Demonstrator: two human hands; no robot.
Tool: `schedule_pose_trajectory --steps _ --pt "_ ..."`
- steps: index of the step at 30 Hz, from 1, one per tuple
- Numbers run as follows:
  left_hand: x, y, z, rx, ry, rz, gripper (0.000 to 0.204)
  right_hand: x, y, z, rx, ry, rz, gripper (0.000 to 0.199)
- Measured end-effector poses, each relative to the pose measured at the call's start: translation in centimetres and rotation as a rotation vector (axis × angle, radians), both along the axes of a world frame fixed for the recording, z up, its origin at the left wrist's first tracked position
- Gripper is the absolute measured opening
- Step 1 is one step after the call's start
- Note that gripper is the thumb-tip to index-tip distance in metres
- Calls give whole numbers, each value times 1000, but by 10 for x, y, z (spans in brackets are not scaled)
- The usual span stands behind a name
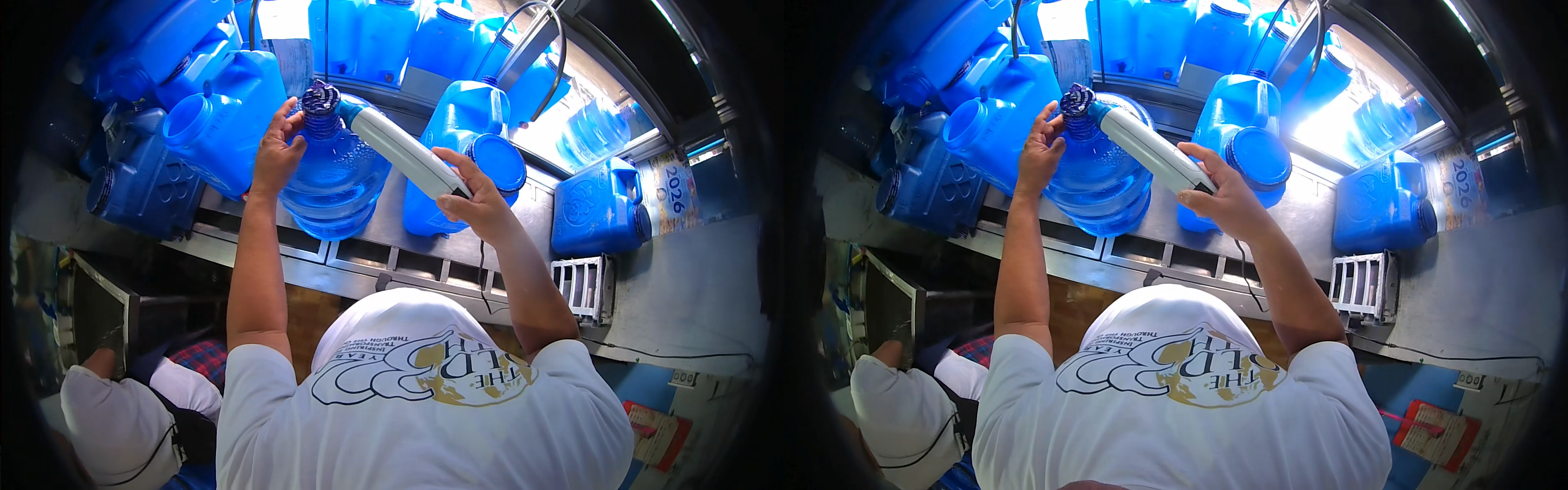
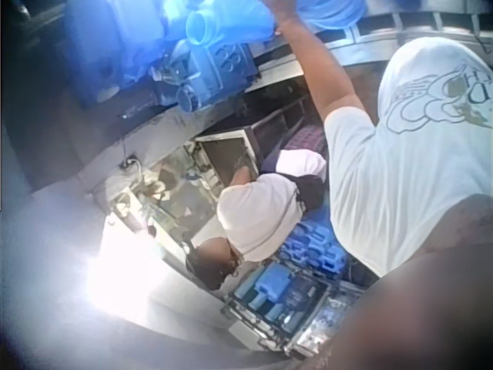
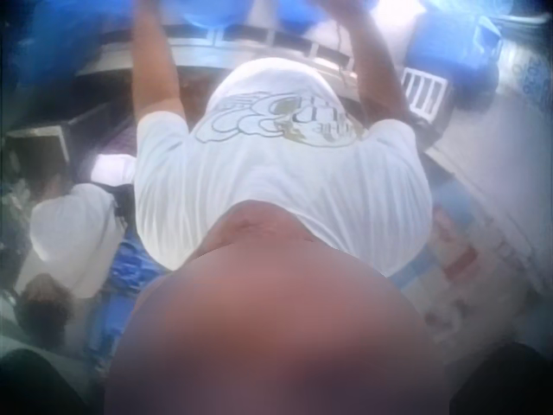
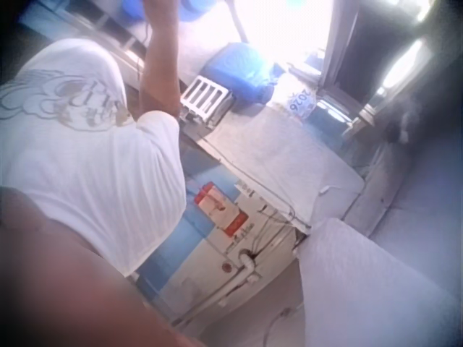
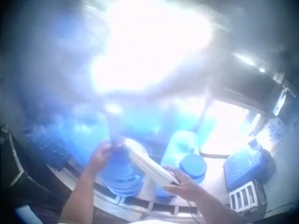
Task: The person fills large blue water containers from a wall-mounted dispenser, then seals them with caps and a handheld sealing tool. They handle multiple containers one at a time, moving them into position, filling, capping, and sealing before setting them aside.
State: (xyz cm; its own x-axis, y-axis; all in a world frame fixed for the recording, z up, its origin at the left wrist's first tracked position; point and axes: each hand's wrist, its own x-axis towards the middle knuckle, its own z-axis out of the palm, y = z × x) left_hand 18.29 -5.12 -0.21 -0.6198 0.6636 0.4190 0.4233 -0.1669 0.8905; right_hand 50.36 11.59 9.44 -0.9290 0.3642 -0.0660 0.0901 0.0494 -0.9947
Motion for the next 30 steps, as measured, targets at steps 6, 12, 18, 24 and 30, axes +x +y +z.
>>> schedule_pose_trajectory --steps 6,12,18,24,30 --pt "-4 -1 0 2 71 -6 65 -3 -36 3 128 -43 -74 74" --pt "-6 -4 2 -8 107 -25 63 -7 -71 -11 205 8 -152 75" --pt "-7 -5 1 -7 143 -25 63 -16 -111 -46 191 4 -251 76" --pt "-9 -7 0 3 142 -63 67 -22 -115 -61 131 -1 -298 75" --pt "-7 -5 1 21 165 -44 65 -17 -98 -52 -119 -29 -308 72"
